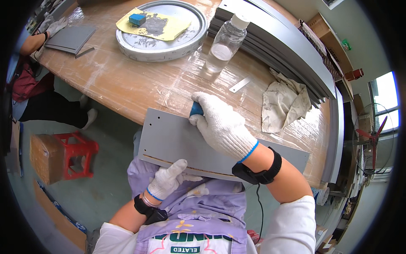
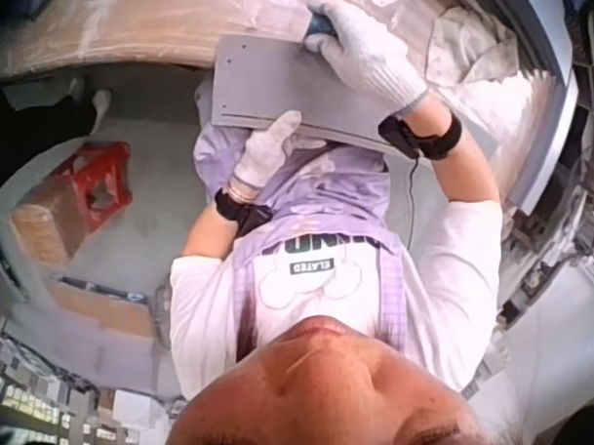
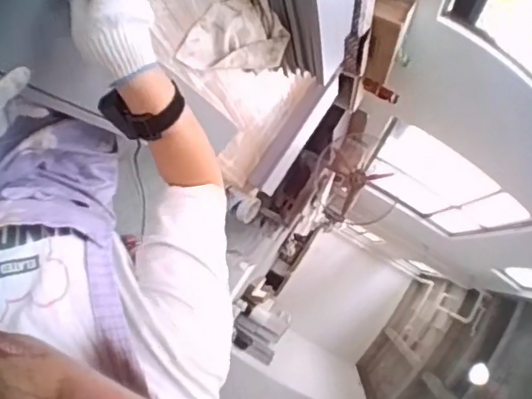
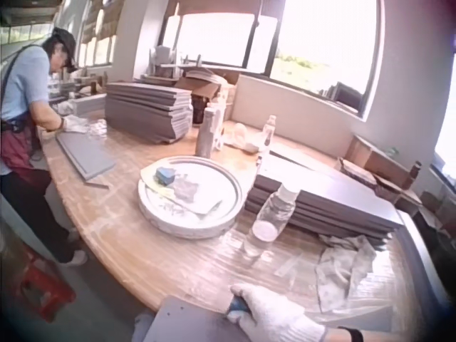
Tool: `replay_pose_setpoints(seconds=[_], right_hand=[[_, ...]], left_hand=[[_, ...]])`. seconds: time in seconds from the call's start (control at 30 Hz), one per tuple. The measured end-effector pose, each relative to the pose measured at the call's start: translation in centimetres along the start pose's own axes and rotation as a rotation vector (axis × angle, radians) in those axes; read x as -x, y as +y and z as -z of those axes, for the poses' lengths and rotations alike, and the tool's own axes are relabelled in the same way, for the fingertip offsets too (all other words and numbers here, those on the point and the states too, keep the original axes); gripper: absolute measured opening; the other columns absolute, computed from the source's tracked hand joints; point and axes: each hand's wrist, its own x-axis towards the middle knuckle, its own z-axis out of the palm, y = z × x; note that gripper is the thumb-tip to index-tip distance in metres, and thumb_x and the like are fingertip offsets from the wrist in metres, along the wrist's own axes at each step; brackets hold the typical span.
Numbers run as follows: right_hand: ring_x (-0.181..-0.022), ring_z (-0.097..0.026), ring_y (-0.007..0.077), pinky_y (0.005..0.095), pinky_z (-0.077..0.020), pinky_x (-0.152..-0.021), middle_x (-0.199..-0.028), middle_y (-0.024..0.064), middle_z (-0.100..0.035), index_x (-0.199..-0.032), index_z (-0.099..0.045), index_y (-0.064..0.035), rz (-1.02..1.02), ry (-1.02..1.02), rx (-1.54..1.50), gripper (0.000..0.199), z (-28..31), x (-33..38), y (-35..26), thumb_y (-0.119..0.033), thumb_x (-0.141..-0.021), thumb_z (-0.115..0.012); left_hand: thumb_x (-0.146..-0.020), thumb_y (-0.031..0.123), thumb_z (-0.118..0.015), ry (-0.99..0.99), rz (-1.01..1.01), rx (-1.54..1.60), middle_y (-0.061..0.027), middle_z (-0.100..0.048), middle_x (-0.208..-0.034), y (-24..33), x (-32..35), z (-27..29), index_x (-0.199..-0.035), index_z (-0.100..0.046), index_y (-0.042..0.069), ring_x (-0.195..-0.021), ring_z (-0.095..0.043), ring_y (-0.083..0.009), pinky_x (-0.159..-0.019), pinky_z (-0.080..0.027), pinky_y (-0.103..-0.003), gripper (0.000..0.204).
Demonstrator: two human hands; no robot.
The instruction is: The person sands the edges of a gray rectangular panel using a blue sanding block. They hold the panel with one hand and sand the edges with the other, flipping the panel to work on different sides. The person then wipes the panel with a cloth.
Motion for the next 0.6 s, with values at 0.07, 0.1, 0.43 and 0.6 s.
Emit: replay_pose_setpoints(seconds=[0.07,0.1,0.43,0.6], right_hand=[[-0.108,-0.061,0.0362,0.0432,-0.0487,-0.092,-0.117,0.0184,-0.062,-0.127,-0.052,-0.0053,-0.059,0.03,0.043,0.042,2.1,3.2,2.8,-0.02,-0.09,-0.063],[-0.109,-0.061,0.0356,0.0426,-0.0489,-0.092,-0.117,0.018,-0.062,-0.127,-0.052,-0.0053,-0.14,0.039,0.06,0.042,3.1,4.7,4.2,-0.019,-0.089,-0.064],[-0.105,-0.06,0.0383,0.0427,-0.0485,-0.091,-0.114,0.019,-0.061,-0.128,-0.051,-0.0055,-0.107,0.149,-0.095,0.043,-0.1,2.4,0.9,-0.016,-0.088,-0.064],[-0.1,-0.06,0.0385,0.0439,-0.0493,-0.087,-0.107,0.02,-0.061,-0.126,-0.051,-0.0029,-0.096,0.238,0.083,0.042,2.5,7.3,6.1,-0.01,-0.087,-0.063]], left_hand=[[-0.099,0.014,-0.05,-0.057,-0.007,0.051,-0.0199,-0.056,-0.128,-0.5,-0.1,0.8,-0.133,-0.045,-0.001,-0.116,-0.059,-0.0363,-0.092,-0.054,-0.053,0.038],[-0.099,0.015,-0.05,-0.088,-0.005,0.077,-0.0199,-0.056,-0.127,-0.8,-0.3,1.3,-0.133,-0.045,-0.001,-0.116,-0.059,-0.0365,-0.092,-0.054,-0.053,0.038],[-0.101,0.019,-0.048,-0.077,0.056,0.029,-0.0163,-0.057,-0.129,-0.5,-0.5,0.7,-0.134,-0.046,0.002,-0.119,-0.057,-0.0332,-0.095,-0.053,-0.055,0.038],[-0.1,0.024,-0.05,-0.009,0.004,0.016,-0.0153,-0.058,-0.129,-1.0,-0.2,0.8,-0.13,-0.05,0.004,-0.119,-0.058,-0.0358,-0.092,-0.054,-0.056,0.036]])
